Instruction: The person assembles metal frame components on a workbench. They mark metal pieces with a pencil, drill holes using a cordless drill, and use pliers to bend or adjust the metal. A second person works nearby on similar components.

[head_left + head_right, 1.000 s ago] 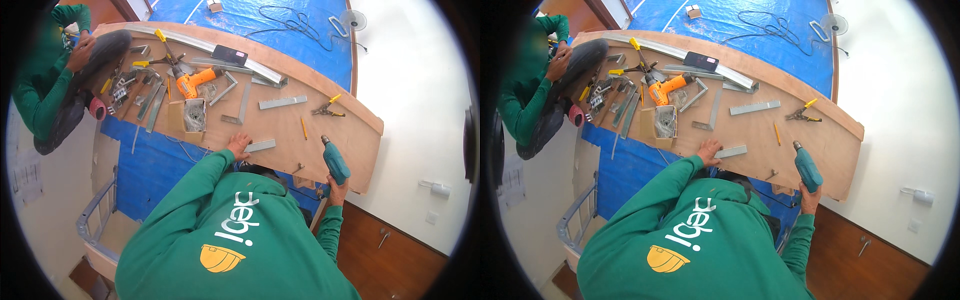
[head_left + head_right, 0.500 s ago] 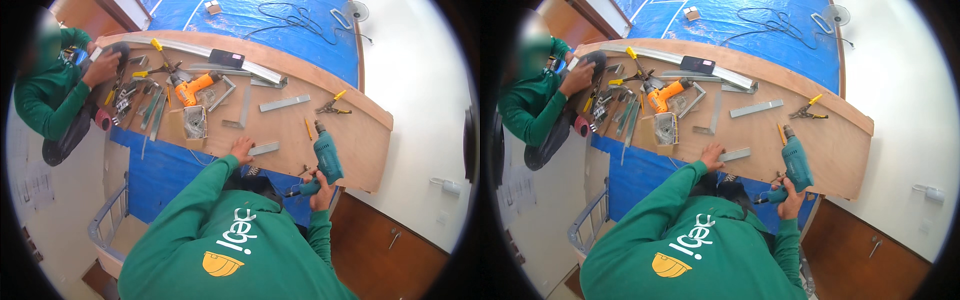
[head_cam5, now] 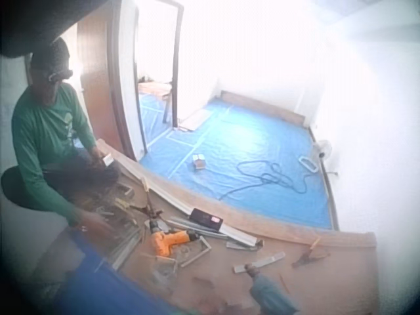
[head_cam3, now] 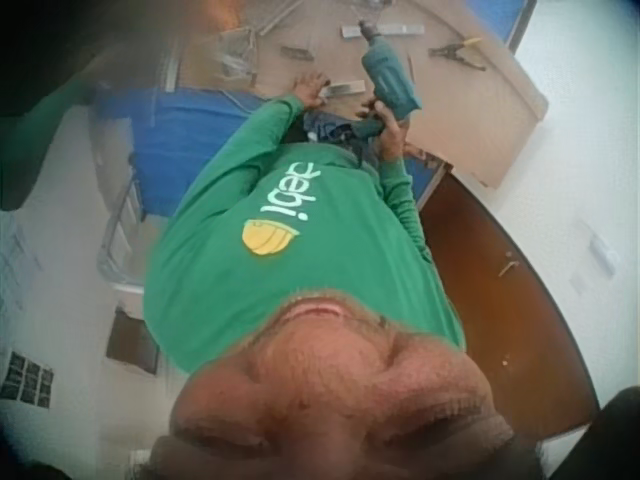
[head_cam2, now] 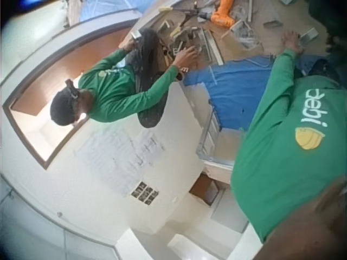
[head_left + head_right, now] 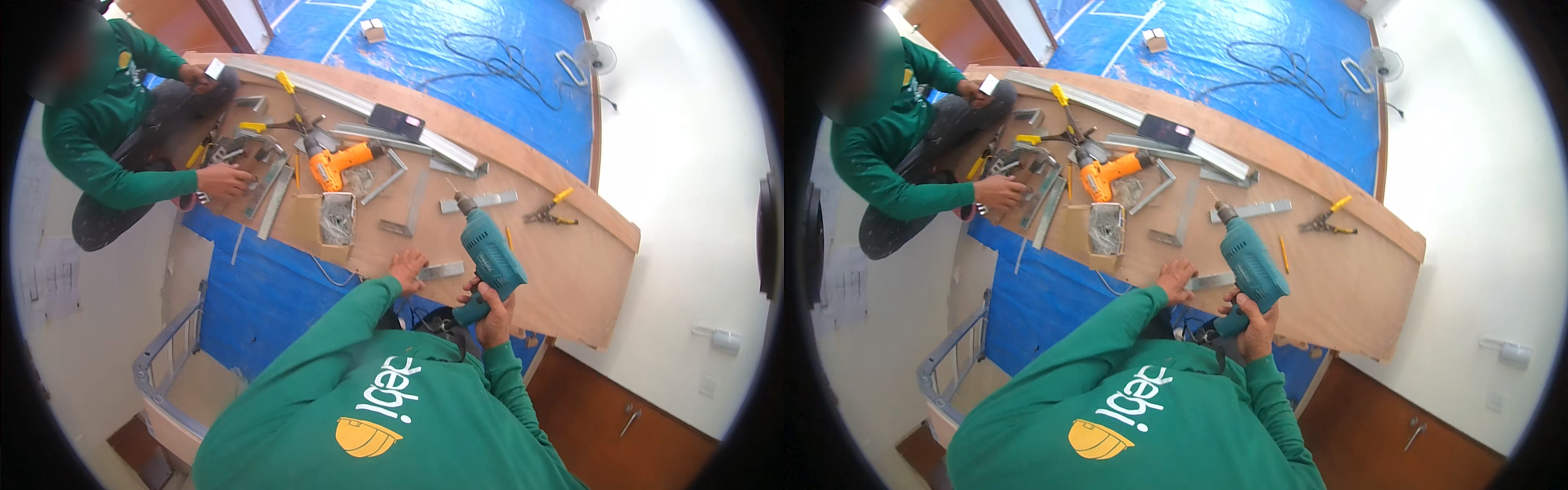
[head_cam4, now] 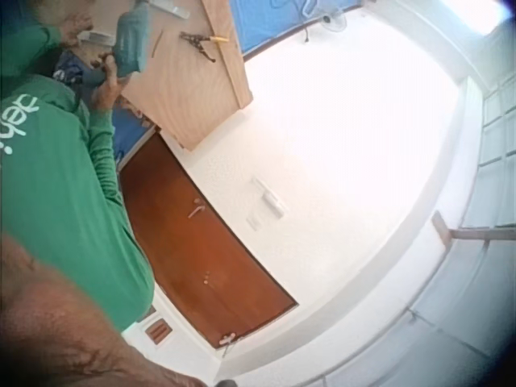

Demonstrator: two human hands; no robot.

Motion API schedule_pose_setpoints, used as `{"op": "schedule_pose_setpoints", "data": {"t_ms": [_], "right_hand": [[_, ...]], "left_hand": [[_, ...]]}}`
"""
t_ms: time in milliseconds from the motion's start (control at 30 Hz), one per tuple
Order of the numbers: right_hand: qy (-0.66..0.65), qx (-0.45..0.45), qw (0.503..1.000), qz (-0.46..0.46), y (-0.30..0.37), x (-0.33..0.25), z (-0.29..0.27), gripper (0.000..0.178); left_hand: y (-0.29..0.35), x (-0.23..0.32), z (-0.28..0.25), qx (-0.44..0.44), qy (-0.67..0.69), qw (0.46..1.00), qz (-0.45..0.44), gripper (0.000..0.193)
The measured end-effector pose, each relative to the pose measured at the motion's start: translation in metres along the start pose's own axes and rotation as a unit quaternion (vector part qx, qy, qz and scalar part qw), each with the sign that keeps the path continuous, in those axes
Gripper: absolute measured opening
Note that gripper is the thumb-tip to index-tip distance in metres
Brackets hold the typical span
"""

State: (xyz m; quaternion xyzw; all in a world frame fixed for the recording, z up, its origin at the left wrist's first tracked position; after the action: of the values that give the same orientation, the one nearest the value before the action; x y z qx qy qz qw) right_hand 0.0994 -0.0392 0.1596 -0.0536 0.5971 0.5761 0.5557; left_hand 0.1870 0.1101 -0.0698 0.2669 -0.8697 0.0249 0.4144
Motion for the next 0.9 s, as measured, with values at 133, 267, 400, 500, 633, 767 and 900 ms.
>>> {"op": "schedule_pose_setpoints", "data": {"t_ms": [133, 267, 400, 500, 633, 767, 900], "right_hand": [[0.001, -0.074, 0.997, 0.034, -0.003, -0.015, 0.026, 0.048], [0.07, -0.103, 0.992, 0.031, 0.009, -0.04, 0.029, 0.048], [0.226, -0.1, 0.969, 0.029, 0.02, -0.068, 0.006, 0.05], [0.353, -0.126, 0.927, 0.017, 0.003, -0.079, -0.025, 0.053], [0.462, -0.14, 0.875, -0.023, -0.007, -0.076, -0.058, 0.058], [0.542, -0.109, 0.832, -0.058, -0.009, -0.069, -0.083, 0.062], [0.552, -0.117, 0.825, -0.035, -0.017, -0.059, -0.084, 0.061]], "left_hand": [[0.001, 0.003, 0.004, 0.004, 0.0, 1.0, -0.01, 0.067], [-0.001, -0.001, 0.006, 0.003, 0.01, 1.0, -0.006, 0.066], [0.006, -0.004, 0.022, 0.031, -0.049, 0.998, -0.019, 0.066], [0.02, 0.002, 0.01, 0.08, -0.079, 0.993, -0.044, 0.065], [0.054, 0.016, 0.003, 0.231, -0.119, 0.962, -0.079, 0.058], [0.056, 0.021, -0.002, 0.252, -0.083, 0.958, -0.104, 0.056], [0.055, 0.02, 0.0, 0.274, -0.049, 0.956, -0.091, 0.056]]}}
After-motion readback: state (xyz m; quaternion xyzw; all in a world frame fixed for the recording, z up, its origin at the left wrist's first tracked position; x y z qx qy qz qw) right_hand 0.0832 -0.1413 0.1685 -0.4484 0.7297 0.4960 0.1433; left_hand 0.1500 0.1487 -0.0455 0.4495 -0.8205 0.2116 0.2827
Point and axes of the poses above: each hand's wrist, its own y-axis away from the middle knuckle, its own z-axis out of the palm, x = y × z, the point moved 10 cm from there along -y, towards the middle knuckle, and after that the axes turned 14 degrees about z, right-handed, at the moved point
